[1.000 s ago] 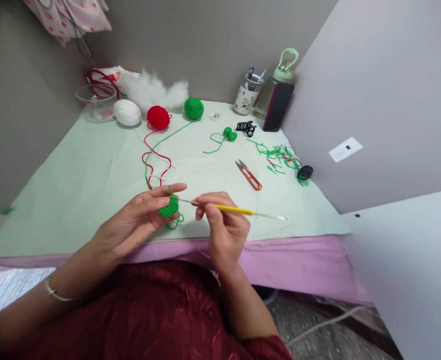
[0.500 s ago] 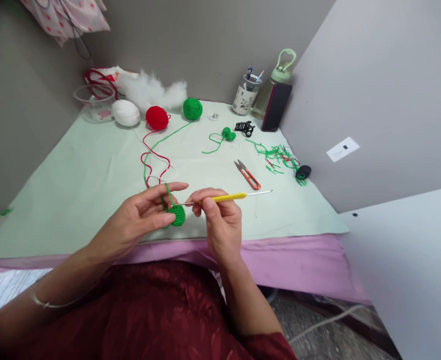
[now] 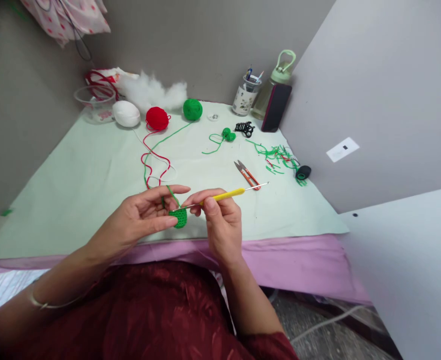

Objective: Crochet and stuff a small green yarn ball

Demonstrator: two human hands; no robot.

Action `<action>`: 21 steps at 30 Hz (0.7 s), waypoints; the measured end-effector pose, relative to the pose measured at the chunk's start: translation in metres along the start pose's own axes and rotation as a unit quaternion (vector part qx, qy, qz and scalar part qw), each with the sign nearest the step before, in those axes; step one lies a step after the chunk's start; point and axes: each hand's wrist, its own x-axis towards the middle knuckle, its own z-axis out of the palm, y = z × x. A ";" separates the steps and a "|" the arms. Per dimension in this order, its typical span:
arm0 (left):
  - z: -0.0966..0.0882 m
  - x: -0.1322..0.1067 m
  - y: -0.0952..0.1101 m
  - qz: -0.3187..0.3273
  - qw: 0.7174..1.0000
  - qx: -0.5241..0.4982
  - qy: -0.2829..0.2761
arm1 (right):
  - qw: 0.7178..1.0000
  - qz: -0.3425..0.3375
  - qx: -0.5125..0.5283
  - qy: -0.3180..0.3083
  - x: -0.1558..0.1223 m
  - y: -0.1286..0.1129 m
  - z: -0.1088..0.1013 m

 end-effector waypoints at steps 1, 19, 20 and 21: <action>0.000 0.000 0.001 0.001 1.000 0.005 0.002 | 1.000 -0.003 -0.003 -0.005 0.000 -0.001 0.000; 0.008 0.000 -0.002 0.045 0.989 0.108 0.094 | 0.736 -0.387 -0.544 -0.117 -0.018 -0.003 -0.006; 0.009 -0.001 -0.003 0.029 0.993 0.074 0.084 | 0.737 -0.388 -0.546 -0.095 -0.020 0.002 -0.007; 0.009 -0.001 -0.005 0.013 0.997 0.040 0.071 | 0.740 -0.389 -0.543 -0.073 -0.022 0.007 -0.007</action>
